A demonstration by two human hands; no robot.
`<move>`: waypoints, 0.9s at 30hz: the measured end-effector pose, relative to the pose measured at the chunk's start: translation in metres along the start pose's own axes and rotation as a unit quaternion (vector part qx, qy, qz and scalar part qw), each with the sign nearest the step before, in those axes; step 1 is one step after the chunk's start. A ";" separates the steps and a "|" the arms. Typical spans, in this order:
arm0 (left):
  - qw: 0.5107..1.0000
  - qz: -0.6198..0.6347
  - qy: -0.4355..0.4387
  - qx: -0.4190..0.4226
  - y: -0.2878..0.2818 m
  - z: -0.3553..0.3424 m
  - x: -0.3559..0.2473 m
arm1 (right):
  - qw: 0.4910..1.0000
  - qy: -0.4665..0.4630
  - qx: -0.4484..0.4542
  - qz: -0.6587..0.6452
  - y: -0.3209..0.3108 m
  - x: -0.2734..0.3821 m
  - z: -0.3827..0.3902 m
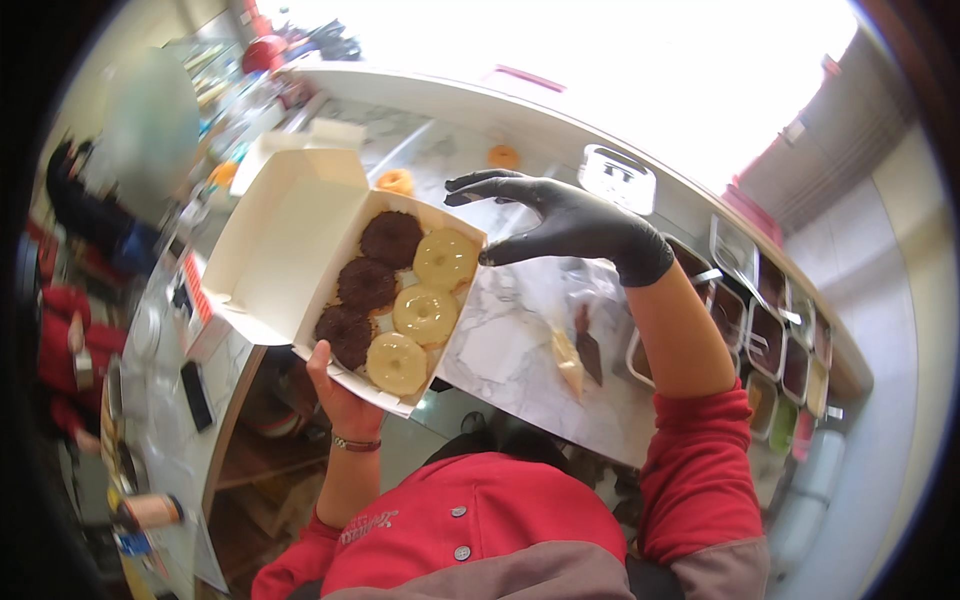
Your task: The person, wearing black gloves, picks up plain donuts from a tray, dips them into various glazes and toppings such as chocolate, white icing, and sprinkles, and places the finished donuts into a white cardboard box.
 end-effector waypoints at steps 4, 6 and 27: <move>0.996 -0.034 -0.071 0.035 0.038 0.004 0.038 | 0.980 0.023 -0.188 -0.064 -0.050 0.015 0.106; 0.990 -0.089 -0.112 -0.009 0.043 0.007 0.060 | 0.950 0.085 -0.293 0.071 -0.075 0.028 0.178; 0.954 -0.208 -0.213 0.037 0.144 0.133 0.232 | 0.242 0.672 -0.699 0.039 -0.112 -0.119 0.900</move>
Point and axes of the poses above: each hand's wrist, its own z-axis away from the middle knuckle, its own y-axis out of the palm, x = y × z, the point moved 10 cm from there along -z, towards the middle knuckle, and after that the axes turned 2 degrees about -z, right-handed, at the moved point
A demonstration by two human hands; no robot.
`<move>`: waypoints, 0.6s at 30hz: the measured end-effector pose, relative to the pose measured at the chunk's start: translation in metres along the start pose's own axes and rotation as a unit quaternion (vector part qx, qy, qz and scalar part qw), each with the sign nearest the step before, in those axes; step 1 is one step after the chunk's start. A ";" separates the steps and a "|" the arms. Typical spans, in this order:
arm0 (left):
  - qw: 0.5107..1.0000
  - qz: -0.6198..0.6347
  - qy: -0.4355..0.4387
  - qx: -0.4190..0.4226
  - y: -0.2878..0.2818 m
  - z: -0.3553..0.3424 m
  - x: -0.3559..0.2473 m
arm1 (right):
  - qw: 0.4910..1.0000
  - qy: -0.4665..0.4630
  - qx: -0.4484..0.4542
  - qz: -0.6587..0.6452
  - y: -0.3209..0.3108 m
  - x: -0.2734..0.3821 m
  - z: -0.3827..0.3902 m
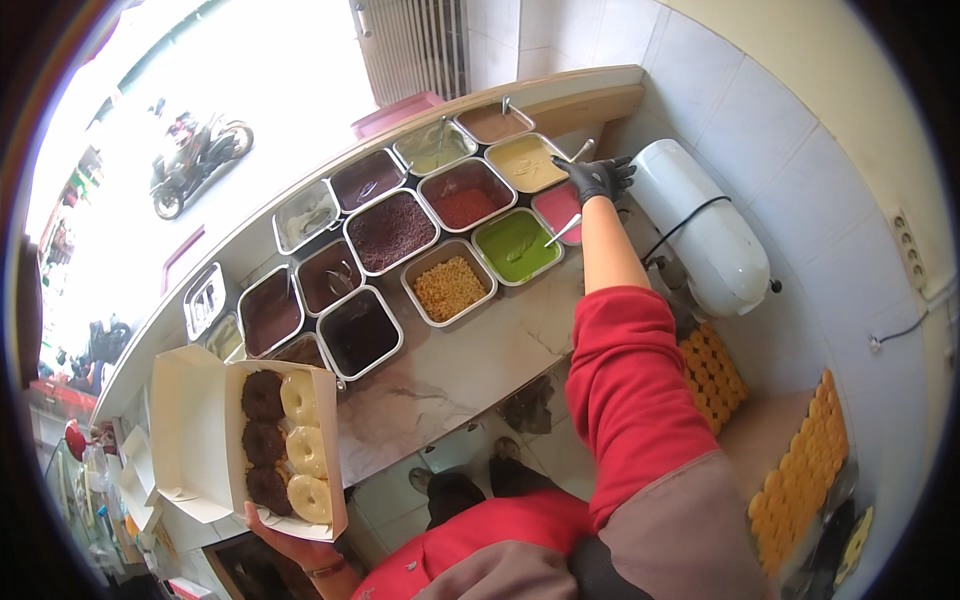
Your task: The person, wearing black gloves, picks up plain donuts from a tray, dips them into various glazes and toppings such as chocolate, white icing, and sprinkles, and places the finished donuts into a white cardboard box.
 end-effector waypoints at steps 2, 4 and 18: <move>0.999 -0.033 0.022 -0.011 0.005 0.005 0.002 | 0.996 0.029 -0.048 0.072 0.004 -0.003 -0.012; 0.998 -0.047 0.020 -0.038 0.006 0.011 0.004 | 0.998 0.021 -0.016 0.062 0.012 -0.009 -0.031; 0.971 -0.156 0.124 -0.136 -0.014 0.007 -0.017 | 0.783 -0.061 0.616 0.064 0.023 -0.253 0.256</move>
Point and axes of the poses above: each hand's wrist, its own z-axis away from the middle knuckle, its own y-axis out of the palm, x = y × z, the point moved 10 cm from there along -z, towards the middle knuckle, and after that the axes turned 2 degrees about -z, right-handed, at the moved point
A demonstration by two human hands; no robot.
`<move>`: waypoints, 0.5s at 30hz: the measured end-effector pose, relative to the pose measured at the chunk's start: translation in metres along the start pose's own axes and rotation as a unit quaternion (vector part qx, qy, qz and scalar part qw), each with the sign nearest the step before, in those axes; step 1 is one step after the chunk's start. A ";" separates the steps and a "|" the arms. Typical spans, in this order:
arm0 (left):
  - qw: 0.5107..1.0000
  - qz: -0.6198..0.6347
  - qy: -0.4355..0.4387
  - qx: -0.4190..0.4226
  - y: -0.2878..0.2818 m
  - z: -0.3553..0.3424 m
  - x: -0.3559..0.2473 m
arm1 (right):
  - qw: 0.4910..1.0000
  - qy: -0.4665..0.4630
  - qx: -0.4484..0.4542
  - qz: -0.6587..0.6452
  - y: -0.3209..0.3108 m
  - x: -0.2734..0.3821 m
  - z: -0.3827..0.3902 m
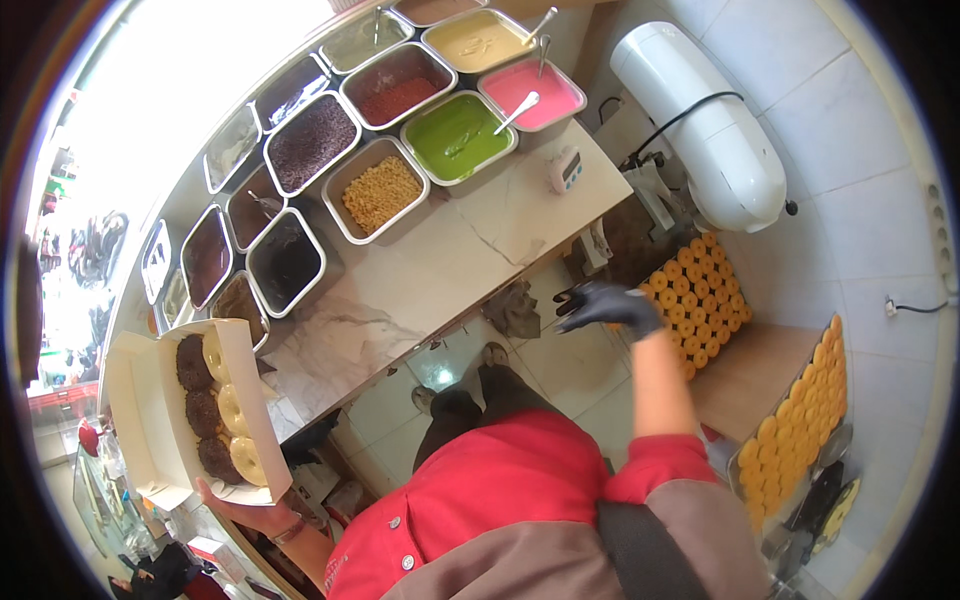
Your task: The person, wearing black gloves, picks up plain donuts from a tray, dips them into various glazes and toppings such as chocolate, white icing, and sprinkles, and places the finished donuts into a white cardboard box.
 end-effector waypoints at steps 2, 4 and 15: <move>0.998 -0.047 0.036 0.004 -0.004 -0.005 -0.006 | 0.986 0.080 -0.072 0.127 0.030 -0.061 -0.060; 0.949 -0.244 0.193 0.057 0.010 0.003 -0.028 | 0.954 -0.056 -0.252 0.154 0.041 -0.064 -0.119; 0.984 -0.171 0.056 -0.003 -0.022 -0.013 -0.015 | 0.878 -0.079 -0.209 -0.423 0.085 -0.170 -0.217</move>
Point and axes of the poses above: each hand's wrist, its own z-axis away from the middle knuckle, its own y-axis out of the palm, x = y × z, the point moved 10 cm from there along -z, towards the middle knuckle, and after that the axes turned 2 degrees about -z, right-handed, at the moved point
